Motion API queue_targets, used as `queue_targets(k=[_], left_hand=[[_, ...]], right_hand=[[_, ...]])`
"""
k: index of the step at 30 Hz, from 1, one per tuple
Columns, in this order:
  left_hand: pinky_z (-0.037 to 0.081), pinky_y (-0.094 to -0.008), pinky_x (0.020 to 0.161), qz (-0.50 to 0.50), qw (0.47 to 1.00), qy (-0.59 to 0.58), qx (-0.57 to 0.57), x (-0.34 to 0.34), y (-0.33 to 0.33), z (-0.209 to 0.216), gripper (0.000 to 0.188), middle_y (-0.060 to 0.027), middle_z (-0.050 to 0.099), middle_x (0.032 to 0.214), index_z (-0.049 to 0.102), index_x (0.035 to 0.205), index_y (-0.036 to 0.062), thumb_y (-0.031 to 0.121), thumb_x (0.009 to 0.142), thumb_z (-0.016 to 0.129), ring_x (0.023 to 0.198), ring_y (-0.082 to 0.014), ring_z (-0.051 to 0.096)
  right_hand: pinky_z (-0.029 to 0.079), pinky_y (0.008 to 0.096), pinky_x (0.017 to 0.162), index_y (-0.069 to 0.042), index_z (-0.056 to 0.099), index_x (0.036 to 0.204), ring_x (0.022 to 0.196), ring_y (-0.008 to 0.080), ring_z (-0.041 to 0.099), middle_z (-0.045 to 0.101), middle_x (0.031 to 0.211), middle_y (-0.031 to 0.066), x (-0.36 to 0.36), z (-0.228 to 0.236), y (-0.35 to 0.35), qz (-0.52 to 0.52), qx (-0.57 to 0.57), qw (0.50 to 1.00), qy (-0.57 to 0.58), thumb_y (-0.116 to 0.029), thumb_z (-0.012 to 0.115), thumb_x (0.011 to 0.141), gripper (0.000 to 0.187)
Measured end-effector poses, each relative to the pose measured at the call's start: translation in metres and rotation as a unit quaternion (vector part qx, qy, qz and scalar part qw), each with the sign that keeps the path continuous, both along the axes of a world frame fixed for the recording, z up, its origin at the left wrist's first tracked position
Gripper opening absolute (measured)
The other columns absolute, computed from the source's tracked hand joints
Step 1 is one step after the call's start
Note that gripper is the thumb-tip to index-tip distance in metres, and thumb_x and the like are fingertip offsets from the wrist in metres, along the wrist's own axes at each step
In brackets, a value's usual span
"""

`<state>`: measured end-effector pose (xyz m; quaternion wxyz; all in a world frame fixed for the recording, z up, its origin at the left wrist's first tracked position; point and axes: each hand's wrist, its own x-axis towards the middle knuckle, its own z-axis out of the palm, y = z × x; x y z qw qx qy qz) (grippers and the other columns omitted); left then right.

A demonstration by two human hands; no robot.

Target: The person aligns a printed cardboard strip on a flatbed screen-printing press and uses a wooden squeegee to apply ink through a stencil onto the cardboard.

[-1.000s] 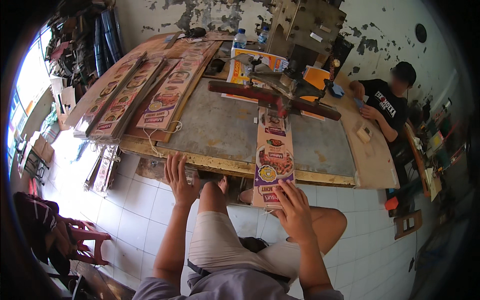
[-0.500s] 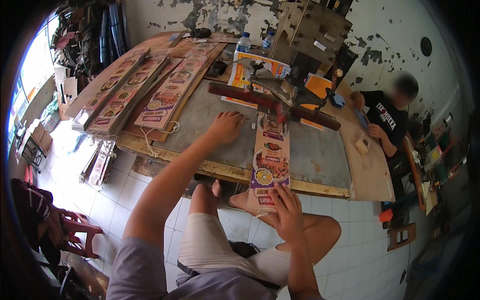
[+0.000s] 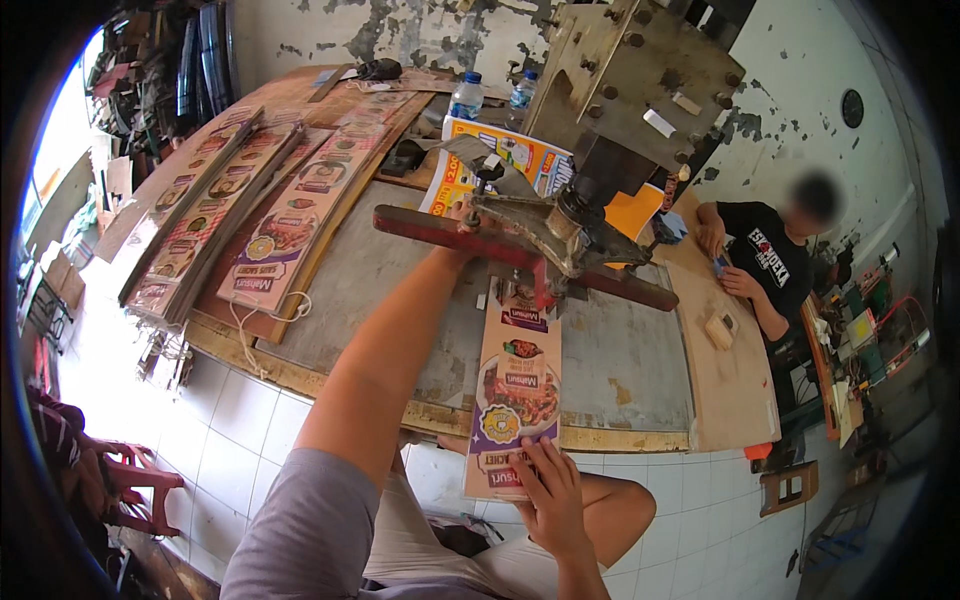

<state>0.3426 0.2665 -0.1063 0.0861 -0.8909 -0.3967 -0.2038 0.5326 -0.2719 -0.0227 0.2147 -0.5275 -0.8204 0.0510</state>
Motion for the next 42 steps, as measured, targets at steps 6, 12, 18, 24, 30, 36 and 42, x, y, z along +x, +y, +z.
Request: queue_targets(k=[6, 12, 18, 24, 30, 36, 42], left_hand=[[0.040, -0.0559, 0.119, -0.027, 1.000, -0.013, -0.009, 0.008, 0.012, -0.003, 0.041, -0.0160, 0.068, 0.135, 0.064, 0.142, 0.0156, 0.027, 0.104, 0.052, 0.133, -0.0367, 0.058], [0.041, -0.0559, 0.117, -0.014, 1.000, -0.015, -0.008, -0.006, 0.023, -0.006, 0.040, -0.0174, 0.068, 0.133, 0.064, 0.140, 0.0137, 0.027, 0.104, 0.052, 0.130, -0.0376, 0.059], [0.042, -0.0559, 0.114, -0.002, 1.000, -0.016, -0.011, -0.016, 0.026, 0.002, 0.039, -0.0187, 0.068, 0.131, 0.064, 0.138, 0.0118, 0.027, 0.104, 0.053, 0.127, -0.0386, 0.060], [0.043, -0.0559, 0.112, 0.006, 1.000, -0.017, -0.015, -0.017, 0.029, 0.009, 0.038, -0.0200, 0.067, 0.130, 0.064, 0.136, 0.0100, 0.027, 0.104, 0.053, 0.125, -0.0395, 0.060], [0.044, -0.0559, 0.110, 0.004, 1.000, -0.022, -0.012, -0.012, 0.027, 0.013, 0.037, -0.0213, 0.067, 0.128, 0.064, 0.134, 0.0081, 0.027, 0.104, 0.053, 0.122, -0.0405, 0.061], [0.046, -0.0560, 0.107, 0.005, 1.000, -0.028, -0.009, -0.010, 0.022, 0.008, 0.036, -0.0226, 0.066, 0.126, 0.064, 0.132, 0.0062, 0.027, 0.104, 0.053, 0.119, -0.0414, 0.062], [0.047, -0.0560, 0.105, 0.007, 0.999, -0.032, -0.002, -0.014, 0.011, 0.004, 0.036, -0.0239, 0.066, 0.124, 0.064, 0.129, 0.0044, 0.027, 0.104, 0.053, 0.116, -0.0424, 0.062]], right_hand=[[0.036, 0.0552, 0.121, -0.018, 0.060, 0.155, 0.152, 0.0341, 0.048, 0.054, 0.164, 0.0059, 0.005, 0.002, 0.004, 0.000, -0.024, 1.000, 0.006, -0.014, 0.081, 0.084, 0.074], [0.035, 0.0548, 0.122, -0.019, 0.060, 0.155, 0.152, 0.0318, 0.049, 0.055, 0.163, 0.0047, 0.012, 0.020, 0.016, -0.005, -0.045, 0.999, -0.025, -0.014, 0.080, 0.086, 0.072], [0.033, 0.0559, 0.124, -0.017, 0.059, 0.155, 0.154, 0.0309, 0.047, 0.053, 0.165, 0.0050, 0.011, 0.026, 0.020, -0.005, -0.059, 0.998, -0.033, -0.013, 0.079, 0.087, 0.071], [0.034, 0.0569, 0.125, -0.016, 0.056, 0.157, 0.155, 0.0309, 0.045, 0.050, 0.167, 0.0052, 0.009, 0.027, 0.037, -0.007, -0.044, 0.998, -0.052, -0.018, 0.079, 0.088, 0.073], [0.032, 0.0582, 0.126, -0.012, 0.054, 0.158, 0.157, 0.0313, 0.042, 0.048, 0.169, 0.0069, 0.011, 0.017, 0.059, -0.014, -0.019, 0.998, -0.058, -0.033, 0.082, 0.090, 0.076], [0.030, 0.0584, 0.127, -0.009, 0.052, 0.159, 0.158, 0.0333, 0.040, 0.046, 0.170, 0.0078, 0.011, 0.022, 0.071, -0.007, -0.031, 0.999, -0.044, -0.038, 0.083, 0.091, 0.081], [0.030, 0.0575, 0.128, -0.007, 0.049, 0.161, 0.158, 0.0359, 0.039, 0.044, 0.172, 0.0097, 0.008, 0.028, 0.073, -0.002, -0.048, 0.998, -0.028, -0.035, 0.081, 0.092, 0.081]])
